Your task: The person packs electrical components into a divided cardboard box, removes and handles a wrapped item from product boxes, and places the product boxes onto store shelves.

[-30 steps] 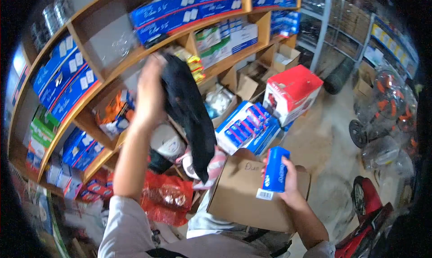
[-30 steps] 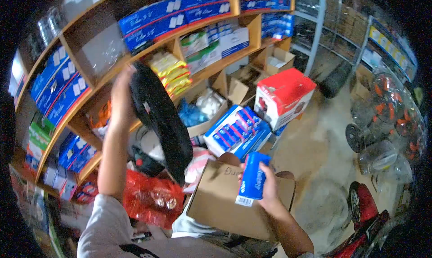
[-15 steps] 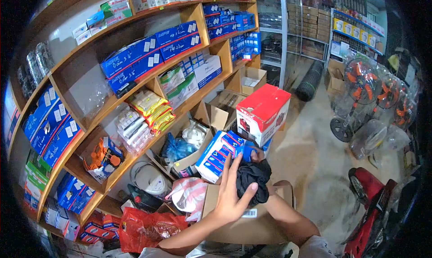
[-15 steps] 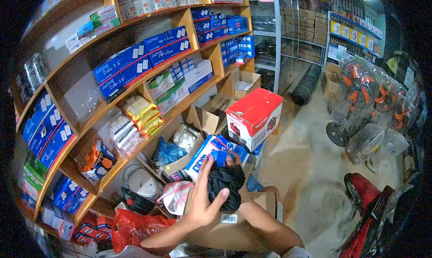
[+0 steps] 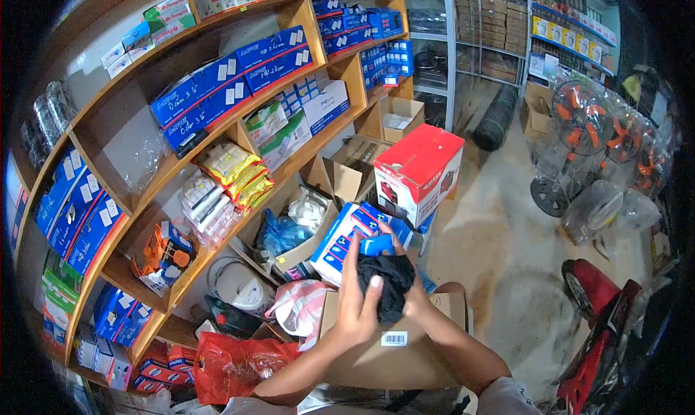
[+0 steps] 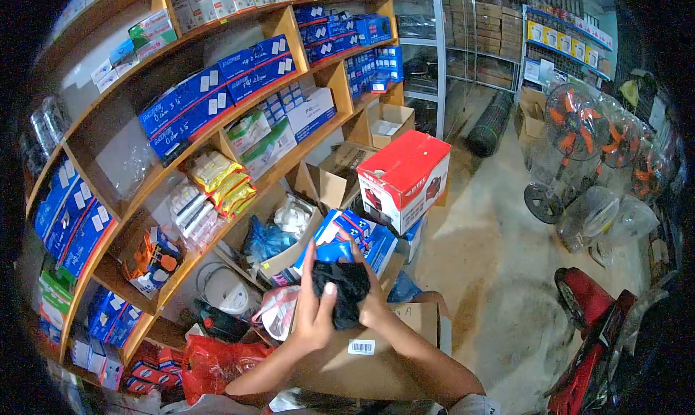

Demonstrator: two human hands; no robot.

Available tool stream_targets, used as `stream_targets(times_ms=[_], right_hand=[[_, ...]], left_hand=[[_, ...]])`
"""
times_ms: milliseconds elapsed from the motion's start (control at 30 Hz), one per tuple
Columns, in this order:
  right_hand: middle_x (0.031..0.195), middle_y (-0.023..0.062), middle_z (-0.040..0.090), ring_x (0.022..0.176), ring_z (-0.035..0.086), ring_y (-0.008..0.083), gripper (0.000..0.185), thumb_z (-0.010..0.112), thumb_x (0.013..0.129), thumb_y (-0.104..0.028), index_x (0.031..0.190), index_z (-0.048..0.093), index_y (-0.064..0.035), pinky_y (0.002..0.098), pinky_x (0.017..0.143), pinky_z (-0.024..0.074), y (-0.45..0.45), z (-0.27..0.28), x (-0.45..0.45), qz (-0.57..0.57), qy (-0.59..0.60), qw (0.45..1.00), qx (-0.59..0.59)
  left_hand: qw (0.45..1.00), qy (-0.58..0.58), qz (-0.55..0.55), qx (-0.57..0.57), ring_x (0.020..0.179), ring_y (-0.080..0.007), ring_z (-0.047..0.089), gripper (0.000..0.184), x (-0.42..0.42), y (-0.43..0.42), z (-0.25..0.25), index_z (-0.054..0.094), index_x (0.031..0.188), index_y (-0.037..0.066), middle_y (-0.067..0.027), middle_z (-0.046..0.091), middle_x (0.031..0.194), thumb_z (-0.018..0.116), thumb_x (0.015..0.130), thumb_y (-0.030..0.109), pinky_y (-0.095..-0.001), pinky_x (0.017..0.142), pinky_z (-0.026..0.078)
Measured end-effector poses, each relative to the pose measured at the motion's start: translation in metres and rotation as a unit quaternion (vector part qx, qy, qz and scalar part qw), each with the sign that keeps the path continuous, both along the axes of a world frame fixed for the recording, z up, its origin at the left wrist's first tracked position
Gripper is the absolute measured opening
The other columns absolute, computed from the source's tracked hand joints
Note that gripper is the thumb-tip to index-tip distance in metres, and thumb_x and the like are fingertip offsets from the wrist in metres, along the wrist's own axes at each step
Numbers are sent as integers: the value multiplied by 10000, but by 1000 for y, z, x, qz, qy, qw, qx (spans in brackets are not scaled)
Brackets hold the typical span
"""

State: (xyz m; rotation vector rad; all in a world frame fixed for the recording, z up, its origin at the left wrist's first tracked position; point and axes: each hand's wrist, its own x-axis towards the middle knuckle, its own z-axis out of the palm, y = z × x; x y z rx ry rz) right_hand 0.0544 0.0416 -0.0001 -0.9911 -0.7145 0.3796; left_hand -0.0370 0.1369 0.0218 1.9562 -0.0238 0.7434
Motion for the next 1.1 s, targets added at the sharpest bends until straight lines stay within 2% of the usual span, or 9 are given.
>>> stream_targets(times_ms=[67,133,333,533,633,733,867,1033,1100], right_hand=[[1381,90,569,1220,564,177,713,632,1023,-249,1620,269,-109,321,1085,426,-1,-12,0,-19,-81,996,-25],[1387,97,574,1229,562,173,705,628,1021,-229,1619,275,-108,319,1079,432,-1,-12,-3,32,37,999,9],[1381,167,603,1267,584,247,625,583,1040,-209,1595,324,-86,363,1098,427,-4,-24,0,-37,-101,991,-77],[1426,246,580,1346,546,314,506,543,1065,-283,1499,489,-29,416,1121,391,-12,-18,-16,-57,-180,961,-204],[1481,211,536,1391,487,276,506,522,1082,-267,1526,456,-33,388,1171,325,-12,-18,-14,-16,-174,975,-134],[1537,194,478,1421,443,257,533,505,1091,-263,1552,404,-14,382,1187,299,-7,-15,-6,-74,-130,984,-96],[1604,179,374,1476,348,231,548,458,1108,-262,1560,349,28,376,1218,235,5,1,-6,-193,-125,971,-70],[1433,343,421,1317,435,504,589,521,1054,-285,1540,384,18,500,1139,331,0,-3,-10,-306,-286,883,-213],[1435,344,419,1318,431,508,600,524,1052,-290,1548,371,11,500,1142,327,-2,3,-10,-282,-287,889,-218]], left_hand=[[1000,-17,18,-10,1466,-375,358,675,2,0,-2,195,1583,-81,-287,343,1572,469,1052,232,-429,1218,239],[999,17,2,-47,1502,-314,286,638,0,-1,2,173,1594,-66,-253,296,1603,424,1078,214,-394,1236,190],[994,-18,13,-105,1365,-273,453,546,11,5,-6,309,1534,-37,-197,487,1446,439,1083,242,-383,1180,294],[956,-114,250,-104,1134,-213,564,323,31,51,3,560,1282,12,-122,613,1197,482,1080,252,-351,1049,415],[942,-128,218,-220,1107,-196,611,299,34,81,1,584,1277,57,-102,633,1197,486,1075,255,-334,1011,468],[913,-75,87,-392,1153,-206,600,290,25,62,2,585,1270,61,-104,627,1221,497,1075,257,-345,1033,463],[813,53,-89,-573,1349,-275,544,548,13,16,-24,328,1570,134,-102,511,1512,423,1101,402,-436,1139,436],[834,40,-69,-545,1341,-267,540,557,10,1,-36,275,1584,107,-124,500,1503,446,1100,324,-429,1155,411],[863,28,-46,-502,1351,-259,521,572,8,-1,-30,238,1597,101,-131,504,1484,477,1090,220,-429,1153,403]])
